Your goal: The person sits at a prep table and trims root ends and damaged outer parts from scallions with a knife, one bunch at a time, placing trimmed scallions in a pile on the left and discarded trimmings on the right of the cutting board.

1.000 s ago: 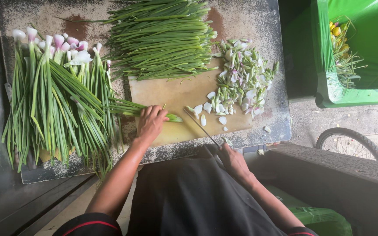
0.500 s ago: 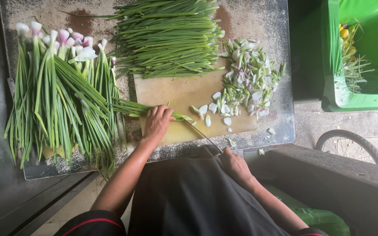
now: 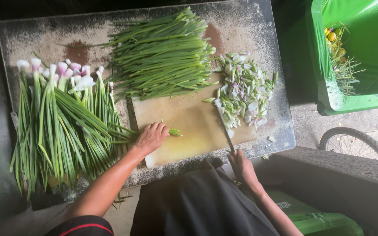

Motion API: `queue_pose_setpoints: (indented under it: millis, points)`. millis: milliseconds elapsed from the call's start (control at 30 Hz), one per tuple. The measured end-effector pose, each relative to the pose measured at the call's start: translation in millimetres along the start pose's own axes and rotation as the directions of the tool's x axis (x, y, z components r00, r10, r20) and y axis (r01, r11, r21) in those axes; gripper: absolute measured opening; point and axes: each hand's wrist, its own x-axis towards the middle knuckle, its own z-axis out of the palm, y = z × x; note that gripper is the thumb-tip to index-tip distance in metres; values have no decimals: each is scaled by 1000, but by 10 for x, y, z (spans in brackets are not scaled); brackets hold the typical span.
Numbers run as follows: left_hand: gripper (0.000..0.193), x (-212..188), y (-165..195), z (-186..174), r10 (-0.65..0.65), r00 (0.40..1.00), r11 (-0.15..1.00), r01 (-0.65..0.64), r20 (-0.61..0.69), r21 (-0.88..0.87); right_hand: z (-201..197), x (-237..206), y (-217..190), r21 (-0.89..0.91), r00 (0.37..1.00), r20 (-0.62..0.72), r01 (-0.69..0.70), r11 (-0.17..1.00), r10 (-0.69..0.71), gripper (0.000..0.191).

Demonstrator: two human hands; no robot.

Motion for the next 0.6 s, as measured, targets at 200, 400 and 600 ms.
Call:
queue_pose_setpoints:
  millis: [200, 400, 600]
  points:
    - [27, 840, -436, -223, -38, 991, 993, 23, -128, -115, 265, 314, -210, -73, 989, 45, 142, 987, -139, 25]
    - [25, 2136, -1205, -404, 33, 958, 997, -10, -284, 82, 140, 436, -134, -43, 998, -50, -38, 998, 36, 28]
    - [32, 2948, -1623, -155, 30, 992, 985, -9, -121, 173, 188, 534, -158, 6, 976, -9, -219, 976, 219, 28]
